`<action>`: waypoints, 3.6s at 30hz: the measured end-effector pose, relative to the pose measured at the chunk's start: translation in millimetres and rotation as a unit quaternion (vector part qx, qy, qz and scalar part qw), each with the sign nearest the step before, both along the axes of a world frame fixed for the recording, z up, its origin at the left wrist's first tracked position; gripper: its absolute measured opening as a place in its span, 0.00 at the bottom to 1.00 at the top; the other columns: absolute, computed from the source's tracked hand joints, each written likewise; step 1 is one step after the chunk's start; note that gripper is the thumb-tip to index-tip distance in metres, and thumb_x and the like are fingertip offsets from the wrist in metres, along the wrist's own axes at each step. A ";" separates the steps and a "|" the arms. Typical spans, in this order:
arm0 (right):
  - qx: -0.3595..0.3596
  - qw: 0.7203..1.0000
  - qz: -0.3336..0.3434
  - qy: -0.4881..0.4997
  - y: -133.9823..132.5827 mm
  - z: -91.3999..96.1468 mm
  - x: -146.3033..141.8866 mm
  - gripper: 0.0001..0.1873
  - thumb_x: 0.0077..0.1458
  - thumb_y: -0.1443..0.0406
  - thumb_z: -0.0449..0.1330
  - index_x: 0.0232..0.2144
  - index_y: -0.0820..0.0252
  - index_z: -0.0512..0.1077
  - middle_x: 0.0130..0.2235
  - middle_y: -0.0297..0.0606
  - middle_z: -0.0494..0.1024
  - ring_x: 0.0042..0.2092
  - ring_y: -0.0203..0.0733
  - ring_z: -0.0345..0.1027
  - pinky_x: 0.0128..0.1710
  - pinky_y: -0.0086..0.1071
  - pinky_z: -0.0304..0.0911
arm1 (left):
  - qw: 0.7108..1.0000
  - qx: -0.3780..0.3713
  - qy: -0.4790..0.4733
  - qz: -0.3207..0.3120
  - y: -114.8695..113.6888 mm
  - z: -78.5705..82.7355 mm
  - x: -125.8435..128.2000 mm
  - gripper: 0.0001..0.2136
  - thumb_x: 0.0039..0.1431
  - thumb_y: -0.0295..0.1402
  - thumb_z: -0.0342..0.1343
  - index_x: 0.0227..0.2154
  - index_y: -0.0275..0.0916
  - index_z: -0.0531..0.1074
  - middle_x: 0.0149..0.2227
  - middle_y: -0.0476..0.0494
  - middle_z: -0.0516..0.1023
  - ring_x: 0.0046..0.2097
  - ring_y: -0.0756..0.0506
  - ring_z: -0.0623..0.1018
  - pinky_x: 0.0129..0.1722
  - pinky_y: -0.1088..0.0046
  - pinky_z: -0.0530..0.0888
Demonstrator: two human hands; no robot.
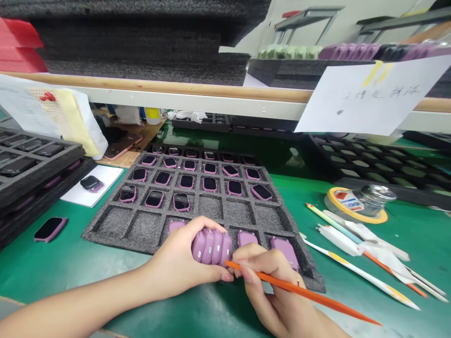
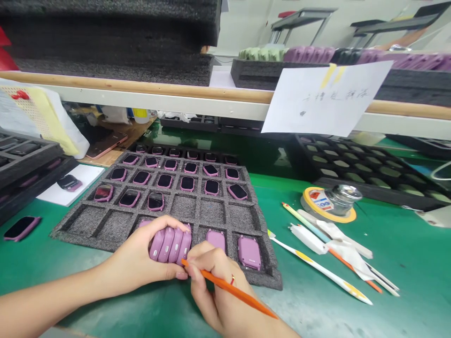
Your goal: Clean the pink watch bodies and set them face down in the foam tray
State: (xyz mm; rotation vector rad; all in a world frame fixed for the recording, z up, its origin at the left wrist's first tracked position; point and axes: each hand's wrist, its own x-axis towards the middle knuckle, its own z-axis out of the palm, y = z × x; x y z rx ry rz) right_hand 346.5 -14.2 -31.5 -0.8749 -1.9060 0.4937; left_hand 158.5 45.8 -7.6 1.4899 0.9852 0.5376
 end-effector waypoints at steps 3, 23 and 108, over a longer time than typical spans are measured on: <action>0.001 1.000 -0.016 0.011 1.9 -2.9 -2.0 0.08 0.65 0.75 0.50 0.40 0.56 0.60 0.33 0.34 0.71 0.35 0.33 0.70 0.34 0.26 0.70 | 1.000 0.005 0.000 0.000 -1.0 -0.3 0.0 0.25 0.40 0.31 0.73 0.43 0.43 0.71 0.49 0.47 0.78 0.50 0.41 0.77 0.50 0.63 0.72; 0.030 0.996 -0.069 -0.044 -5.6 -1.3 -8.7 0.10 0.64 0.76 0.50 0.38 0.54 0.59 0.32 0.33 0.71 0.27 0.33 0.68 0.26 0.26 0.63 | 1.000 0.019 0.017 0.001 -2.3 -0.7 1.3 0.25 0.42 0.33 0.72 0.45 0.43 0.71 0.48 0.47 0.78 0.50 0.40 0.76 0.52 0.62 0.70; -0.021 0.999 0.015 -0.033 5.3 6.4 4.5 0.08 0.66 0.73 0.47 0.40 0.54 0.57 0.32 0.33 0.70 0.30 0.33 0.66 0.29 0.26 0.65 | 0.999 0.026 0.013 -0.024 -0.6 -1.8 -1.6 0.25 0.42 0.32 0.72 0.45 0.45 0.72 0.49 0.50 0.78 0.52 0.43 0.76 0.55 0.65 0.69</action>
